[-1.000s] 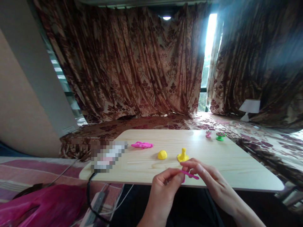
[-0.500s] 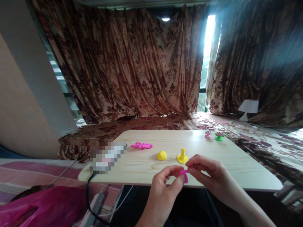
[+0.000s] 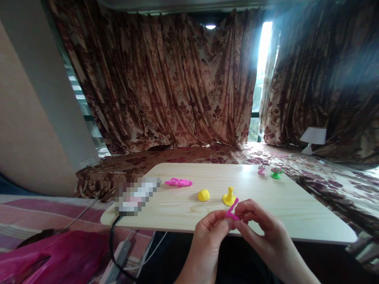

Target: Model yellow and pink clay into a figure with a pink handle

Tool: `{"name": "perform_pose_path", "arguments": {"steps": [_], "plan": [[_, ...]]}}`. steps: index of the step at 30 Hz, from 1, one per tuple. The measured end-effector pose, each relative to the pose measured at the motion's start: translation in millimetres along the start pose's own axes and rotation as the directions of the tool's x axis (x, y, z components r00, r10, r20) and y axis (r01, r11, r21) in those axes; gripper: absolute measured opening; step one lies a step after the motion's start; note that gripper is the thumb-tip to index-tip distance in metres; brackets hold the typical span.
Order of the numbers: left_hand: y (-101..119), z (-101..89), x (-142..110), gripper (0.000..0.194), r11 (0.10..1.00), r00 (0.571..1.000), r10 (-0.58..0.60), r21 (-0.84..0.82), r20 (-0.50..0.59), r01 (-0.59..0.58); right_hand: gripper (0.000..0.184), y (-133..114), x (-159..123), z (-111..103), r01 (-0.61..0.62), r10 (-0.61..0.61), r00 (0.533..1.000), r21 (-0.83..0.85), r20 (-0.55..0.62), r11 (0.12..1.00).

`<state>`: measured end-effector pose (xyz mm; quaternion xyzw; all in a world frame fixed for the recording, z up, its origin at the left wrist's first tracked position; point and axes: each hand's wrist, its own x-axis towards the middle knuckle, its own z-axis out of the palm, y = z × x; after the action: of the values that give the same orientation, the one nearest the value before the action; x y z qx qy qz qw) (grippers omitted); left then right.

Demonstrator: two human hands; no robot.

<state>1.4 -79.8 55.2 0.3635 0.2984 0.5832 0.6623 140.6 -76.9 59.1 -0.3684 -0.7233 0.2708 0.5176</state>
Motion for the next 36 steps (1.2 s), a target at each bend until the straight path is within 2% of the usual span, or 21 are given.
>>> {"name": "perform_pose_path", "arguments": {"steps": [7, 11, 16, 24, 27, 32, 36], "plan": [[1.5, -0.8, 0.6, 0.011, 1.000, 0.998, 0.011, -0.007, 0.055, -0.010, 0.008, -6.3, 4.6, -1.8, 0.029, -0.027, 0.998, -0.043, 0.065, 0.999], [-1.1, -3.0, -0.8, 0.010, 1.000, 1.000, 0.003, -0.001, 0.016, -0.003, 0.013, -7.6, 4.1, -5.4, 0.046, -0.041, 0.993, -0.039, 0.112, 0.998], [0.2, -1.9, -1.7, 0.011, 1.000, 1.000, 0.012, 0.018, 0.002, -0.012, 0.021, -6.2, 5.3, -6.5, 0.089, -0.083, 0.991, -0.054, 0.101, 0.995], [0.7, -4.4, -2.4, 0.011, 0.997, 0.998, 0.000, -0.082, 0.066, 0.005, 0.026, -7.9, 2.4, -7.1, 0.176, -0.159, 0.976, -0.106, 0.152, 0.979], [0.3, -3.4, -2.4, 0.010, 0.998, 0.998, -0.012, -0.066, 0.063, 0.016, 0.026, -5.7, -1.2, -13.0, 0.121, -0.110, 0.982, -0.063, 0.154, 0.991], [-0.4, 0.6, -2.6, 0.007, 0.998, 0.998, -0.020, -0.052, -0.054, 0.018, 0.031, -0.4, -7.2, -21.5, 0.010, -0.009, 0.999, -0.022, 0.040, 1.000], [-0.8, 0.5, -2.5, 0.012, 0.999, 0.999, -0.010, -0.035, -0.036, 0.008, 0.015, -5.1, -3.2, -17.9, 0.032, -0.023, 0.996, -0.107, 0.080, 0.994]]}}
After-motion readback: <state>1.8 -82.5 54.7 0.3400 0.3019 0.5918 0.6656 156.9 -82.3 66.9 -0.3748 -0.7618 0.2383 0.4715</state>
